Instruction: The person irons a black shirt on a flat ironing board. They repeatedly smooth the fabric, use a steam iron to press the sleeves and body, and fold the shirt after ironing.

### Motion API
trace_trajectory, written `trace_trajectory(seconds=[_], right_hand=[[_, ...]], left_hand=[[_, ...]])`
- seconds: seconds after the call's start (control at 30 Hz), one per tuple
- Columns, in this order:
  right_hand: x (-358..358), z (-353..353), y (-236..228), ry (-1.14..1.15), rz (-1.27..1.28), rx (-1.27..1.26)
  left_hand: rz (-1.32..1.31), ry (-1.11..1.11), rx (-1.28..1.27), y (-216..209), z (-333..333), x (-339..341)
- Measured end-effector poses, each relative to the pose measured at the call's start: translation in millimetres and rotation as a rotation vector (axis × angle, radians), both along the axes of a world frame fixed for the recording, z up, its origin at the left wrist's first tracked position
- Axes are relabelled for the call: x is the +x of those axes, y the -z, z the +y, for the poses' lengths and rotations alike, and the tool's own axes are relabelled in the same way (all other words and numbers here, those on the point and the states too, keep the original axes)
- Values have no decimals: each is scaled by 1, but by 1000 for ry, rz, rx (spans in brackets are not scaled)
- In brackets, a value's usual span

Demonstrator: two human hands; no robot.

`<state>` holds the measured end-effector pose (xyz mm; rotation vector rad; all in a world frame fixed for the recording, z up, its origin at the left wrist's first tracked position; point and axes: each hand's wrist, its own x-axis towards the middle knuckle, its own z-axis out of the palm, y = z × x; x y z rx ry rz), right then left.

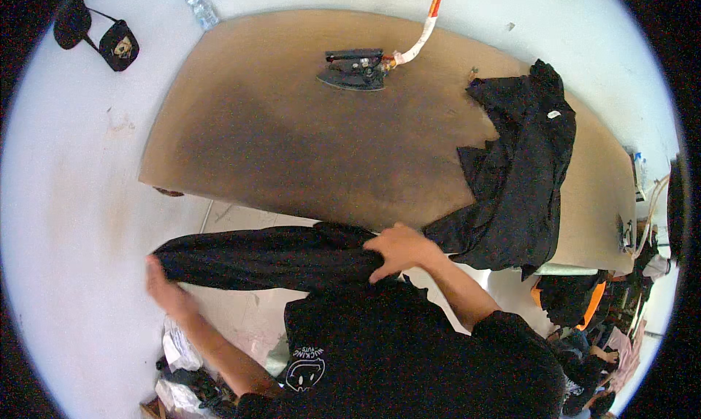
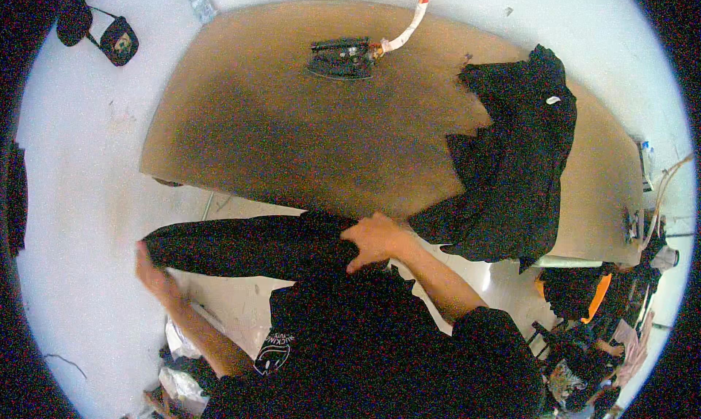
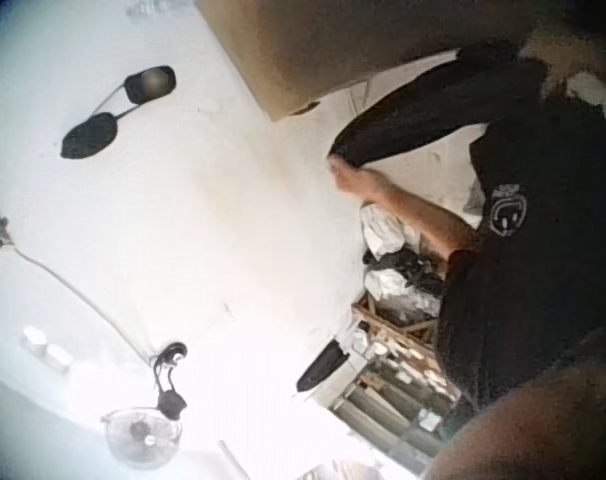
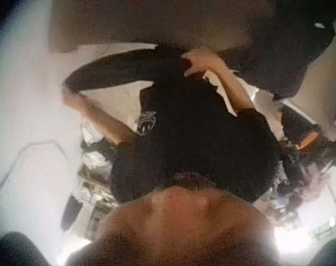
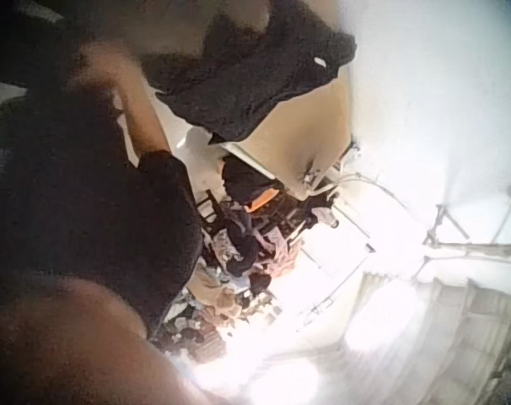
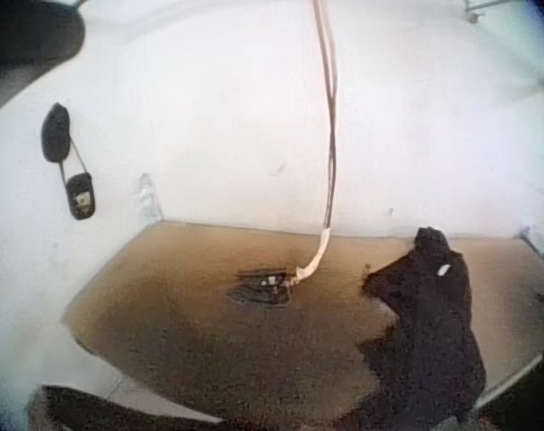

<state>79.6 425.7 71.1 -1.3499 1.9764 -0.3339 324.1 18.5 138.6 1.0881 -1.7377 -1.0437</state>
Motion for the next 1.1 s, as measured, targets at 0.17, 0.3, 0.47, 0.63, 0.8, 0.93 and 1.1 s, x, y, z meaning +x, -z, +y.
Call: trace_trajectory(seconds=[0.17, 0.3, 0.47, 0.63, 0.8, 0.93, 1.1], right_hand=[[-60, 42, -17, 231, 263, 149], [-124, 75, -36, 350, 66, -47], [-212, 73, 22, 647, -282, -144], [-187, 74, 68, 1263, 67, -13], [-126, 23, 91, 1695, -4, -187], [-147, 2, 109, 1798, 90, -247], [-221, 15, 76, 1674, 185, -435]], left_hand=[[402, -283, -25, -94, -78, 51], [-77, -152, -587, -106, -172, -10], [-652, 192, -612, 14, -290, -249], [-624, 510, -564, 195, -275, -374], [-643, 258, -530, 247, -247, -373], [-702, 288, -437, 244, -261, -382], [-655, 362, -250, 217, -328, -404]])
